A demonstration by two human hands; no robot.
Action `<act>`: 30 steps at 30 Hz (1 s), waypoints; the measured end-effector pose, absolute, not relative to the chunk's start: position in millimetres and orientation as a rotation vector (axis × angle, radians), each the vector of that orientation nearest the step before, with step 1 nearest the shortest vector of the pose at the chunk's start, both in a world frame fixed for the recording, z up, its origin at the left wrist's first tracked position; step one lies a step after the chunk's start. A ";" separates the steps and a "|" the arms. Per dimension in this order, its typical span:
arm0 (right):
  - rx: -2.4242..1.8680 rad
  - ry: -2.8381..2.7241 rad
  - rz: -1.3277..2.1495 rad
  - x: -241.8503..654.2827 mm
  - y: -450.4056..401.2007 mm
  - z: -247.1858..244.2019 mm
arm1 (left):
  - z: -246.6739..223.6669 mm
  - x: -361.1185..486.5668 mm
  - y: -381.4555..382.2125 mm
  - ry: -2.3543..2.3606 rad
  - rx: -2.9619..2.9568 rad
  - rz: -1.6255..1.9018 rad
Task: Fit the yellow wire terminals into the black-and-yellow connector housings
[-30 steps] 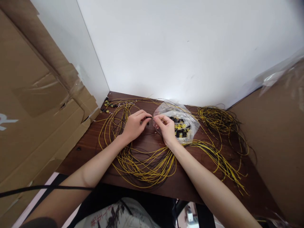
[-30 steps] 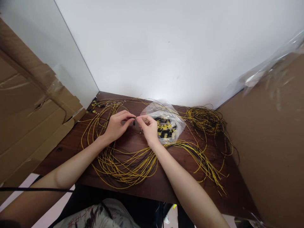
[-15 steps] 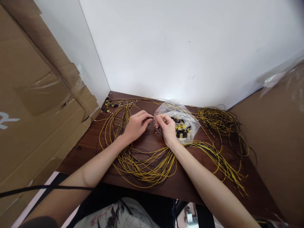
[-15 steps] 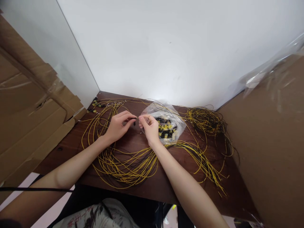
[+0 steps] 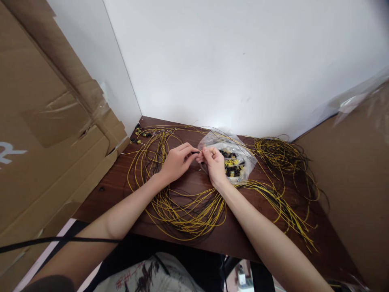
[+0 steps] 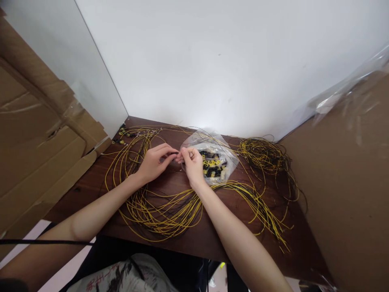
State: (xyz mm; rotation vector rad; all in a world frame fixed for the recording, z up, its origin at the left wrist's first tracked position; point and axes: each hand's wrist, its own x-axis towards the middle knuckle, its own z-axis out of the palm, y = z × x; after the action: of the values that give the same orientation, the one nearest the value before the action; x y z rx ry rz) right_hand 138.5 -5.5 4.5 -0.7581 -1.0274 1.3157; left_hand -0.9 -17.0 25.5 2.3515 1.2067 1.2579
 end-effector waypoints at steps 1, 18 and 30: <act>-0.760 -1.040 1.313 138.8 -5.8 5.0 | 25.7 -1.4 -17.1 1.216 2.350 1.258; -0.784 -0.997 1.339 138.0 -4.6 4.1 | 22.9 1.0 -18.1 1.294 2.285 1.208; -0.801 -1.027 1.338 138.1 -5.3 3.4 | 23.8 -0.4 -17.6 1.323 2.297 1.159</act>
State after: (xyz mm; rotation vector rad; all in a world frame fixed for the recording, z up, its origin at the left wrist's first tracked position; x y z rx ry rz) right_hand 138.1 -5.3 3.4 -0.8007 -1.0270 1.3381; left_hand -0.4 -17.6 23.8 2.2966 1.3228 1.1590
